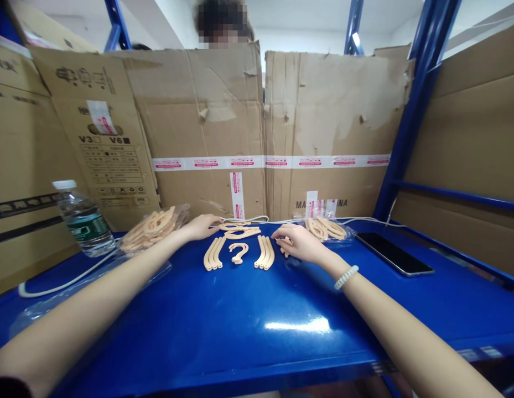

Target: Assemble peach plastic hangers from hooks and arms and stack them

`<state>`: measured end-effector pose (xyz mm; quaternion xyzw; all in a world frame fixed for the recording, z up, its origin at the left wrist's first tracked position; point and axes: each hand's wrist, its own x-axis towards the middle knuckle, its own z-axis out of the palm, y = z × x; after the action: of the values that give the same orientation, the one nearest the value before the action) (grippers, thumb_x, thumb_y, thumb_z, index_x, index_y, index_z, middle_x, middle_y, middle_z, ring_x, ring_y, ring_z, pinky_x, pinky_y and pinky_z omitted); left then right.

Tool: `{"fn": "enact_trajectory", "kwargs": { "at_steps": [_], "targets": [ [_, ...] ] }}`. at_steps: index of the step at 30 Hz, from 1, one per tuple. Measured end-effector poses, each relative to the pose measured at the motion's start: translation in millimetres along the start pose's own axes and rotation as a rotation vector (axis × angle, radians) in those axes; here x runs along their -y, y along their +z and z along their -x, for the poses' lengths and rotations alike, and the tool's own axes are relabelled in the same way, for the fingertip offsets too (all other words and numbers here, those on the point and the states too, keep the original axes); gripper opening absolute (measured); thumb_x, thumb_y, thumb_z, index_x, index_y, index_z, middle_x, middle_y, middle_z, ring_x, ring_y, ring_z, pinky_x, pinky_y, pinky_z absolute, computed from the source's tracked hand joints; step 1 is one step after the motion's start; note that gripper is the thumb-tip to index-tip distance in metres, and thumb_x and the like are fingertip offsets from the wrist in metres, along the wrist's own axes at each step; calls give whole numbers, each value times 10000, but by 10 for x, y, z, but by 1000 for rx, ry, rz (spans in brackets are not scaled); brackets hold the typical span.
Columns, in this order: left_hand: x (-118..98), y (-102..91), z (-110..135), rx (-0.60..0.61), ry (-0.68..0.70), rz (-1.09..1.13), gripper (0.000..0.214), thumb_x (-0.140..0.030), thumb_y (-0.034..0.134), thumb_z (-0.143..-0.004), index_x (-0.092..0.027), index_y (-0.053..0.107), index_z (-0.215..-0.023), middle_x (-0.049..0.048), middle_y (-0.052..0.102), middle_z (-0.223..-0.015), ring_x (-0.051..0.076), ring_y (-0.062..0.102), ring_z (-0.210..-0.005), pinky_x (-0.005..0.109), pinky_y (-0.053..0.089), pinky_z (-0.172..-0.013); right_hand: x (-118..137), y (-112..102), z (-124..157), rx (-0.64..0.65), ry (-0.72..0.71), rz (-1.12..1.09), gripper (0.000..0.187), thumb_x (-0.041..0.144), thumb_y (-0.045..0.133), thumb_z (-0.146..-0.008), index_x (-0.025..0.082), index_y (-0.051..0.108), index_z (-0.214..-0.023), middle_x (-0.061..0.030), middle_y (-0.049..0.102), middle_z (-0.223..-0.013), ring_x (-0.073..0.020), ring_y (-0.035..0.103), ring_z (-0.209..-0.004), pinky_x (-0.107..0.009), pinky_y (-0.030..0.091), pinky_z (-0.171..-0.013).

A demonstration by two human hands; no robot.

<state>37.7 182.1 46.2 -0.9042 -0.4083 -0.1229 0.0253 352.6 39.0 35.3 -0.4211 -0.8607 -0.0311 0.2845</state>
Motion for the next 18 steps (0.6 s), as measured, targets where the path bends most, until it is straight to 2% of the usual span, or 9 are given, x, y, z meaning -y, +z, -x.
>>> {"fn": "enact_trajectory", "kwargs": {
  "at_steps": [4, 8, 14, 18],
  "targets": [
    [190, 165, -193, 51, -4, 71, 295, -316, 598, -939, -157, 580, -1187, 93, 605, -1187, 236, 625, -1001, 439, 542, -848, -33, -20, 16, -27, -2, -3, 228, 201, 494, -909, 155, 655, -1064, -109, 705, -1011, -209, 669, -861, -353, 539, -774],
    [292, 291, -281, 89, 24, 148, 290, -319, 599, -939, -155, 585, -1177, 90, 608, -1179, 235, 626, -996, 435, 544, -842, -58, -23, 19, -38, -12, 2, 236, 193, 493, -902, 155, 648, -1076, -114, 699, -1020, -211, 664, -862, -355, 533, -767],
    [345, 400, -314, 80, 5, 244, 292, -322, 598, -939, -154, 585, -1177, 89, 609, -1176, 234, 628, -991, 433, 545, -839, -39, 4, 6, -30, -7, -53, 227, 205, 494, -896, 157, 666, -1036, -95, 699, -888, -209, 662, -785, -353, 527, -737],
    [313, 372, -296, 31, -24, 286, 290, -324, 605, -934, -147, 591, -1163, 81, 618, -1148, 232, 636, -961, 417, 554, -812, -48, 8, 5, -41, 9, -85, 214, 210, 510, -881, 168, 671, -1017, -92, 705, -901, -208, 662, -788, -354, 528, -744]
  ]
}}
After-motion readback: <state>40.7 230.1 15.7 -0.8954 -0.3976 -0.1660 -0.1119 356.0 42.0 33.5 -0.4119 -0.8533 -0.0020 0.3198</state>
